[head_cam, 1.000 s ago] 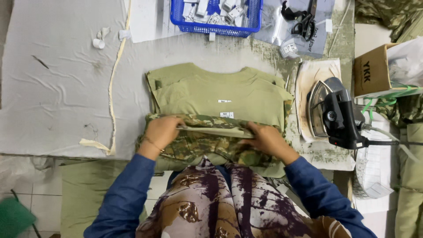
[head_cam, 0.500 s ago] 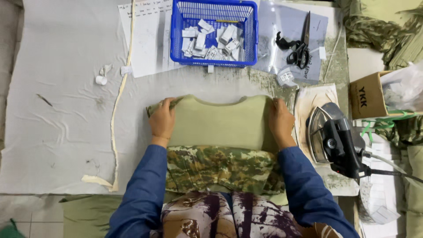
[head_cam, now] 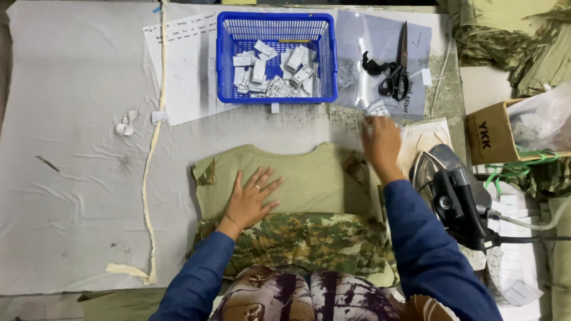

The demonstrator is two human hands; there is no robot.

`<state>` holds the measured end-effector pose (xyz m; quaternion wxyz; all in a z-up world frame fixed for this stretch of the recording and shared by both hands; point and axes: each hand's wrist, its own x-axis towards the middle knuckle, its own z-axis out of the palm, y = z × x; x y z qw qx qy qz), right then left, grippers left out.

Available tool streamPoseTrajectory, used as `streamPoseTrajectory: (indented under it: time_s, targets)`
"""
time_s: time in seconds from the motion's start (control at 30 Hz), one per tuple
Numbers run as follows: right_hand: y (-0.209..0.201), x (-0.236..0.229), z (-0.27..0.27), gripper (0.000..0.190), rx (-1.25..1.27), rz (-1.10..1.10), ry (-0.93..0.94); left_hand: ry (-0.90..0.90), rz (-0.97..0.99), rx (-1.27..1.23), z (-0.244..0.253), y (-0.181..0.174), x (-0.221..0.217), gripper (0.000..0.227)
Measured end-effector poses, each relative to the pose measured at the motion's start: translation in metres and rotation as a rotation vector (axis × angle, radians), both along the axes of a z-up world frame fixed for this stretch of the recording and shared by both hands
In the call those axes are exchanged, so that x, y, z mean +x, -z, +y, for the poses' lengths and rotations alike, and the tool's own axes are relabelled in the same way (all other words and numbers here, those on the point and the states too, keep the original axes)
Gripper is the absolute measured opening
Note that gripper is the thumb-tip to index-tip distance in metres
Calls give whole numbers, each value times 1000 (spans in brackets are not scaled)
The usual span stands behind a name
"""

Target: The person irons a stack of folded green and camouflage-patterned shirts on a table. They repeatedly pick up a small white tag from a blue basket, place it on the collar area of a shirt, and press it with a steam iron. The person then folds the shirt and places it back on the stack.

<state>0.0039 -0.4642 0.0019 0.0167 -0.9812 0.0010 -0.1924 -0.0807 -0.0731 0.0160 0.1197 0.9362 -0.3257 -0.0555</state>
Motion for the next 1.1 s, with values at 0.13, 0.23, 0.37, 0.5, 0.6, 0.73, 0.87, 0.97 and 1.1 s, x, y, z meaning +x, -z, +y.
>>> streamPoseTrajectory:
  time_s: [0.13,0.23,0.37,0.5,0.6,0.73,0.87,0.97,1.1]
  targets:
    - [16,55,-64,24,-14,242,331,-285,41,118,13,-7,30,59]
    - [12,66,-66,31,-77,453,313,-400,-70,141,24,11,44,63]
    - [20,56,-71,23,-83,437,315,-406,-22,124,22,12,38,63]
    - [10,46,-73,27,7,378,273,-407,-1,93,21,9,38,63]
    - [20,44,-77,29,-15,304,239,-412,-12,109,20,11,37,63]
    - [6,30,-57,29,191,144,201,-439,-9,101,10,-6,32,61]
    - [-41,-14,34,30,472,52,-86,-468,79,-199,-26,-6,12,48]
    - [-85,-63,129,39,710,243,-321,-503,524,-681,-64,-5,-1,47]
    - [-84,-87,179,54,1091,320,-303,-792,630,-1058,-84,-38,0,23]
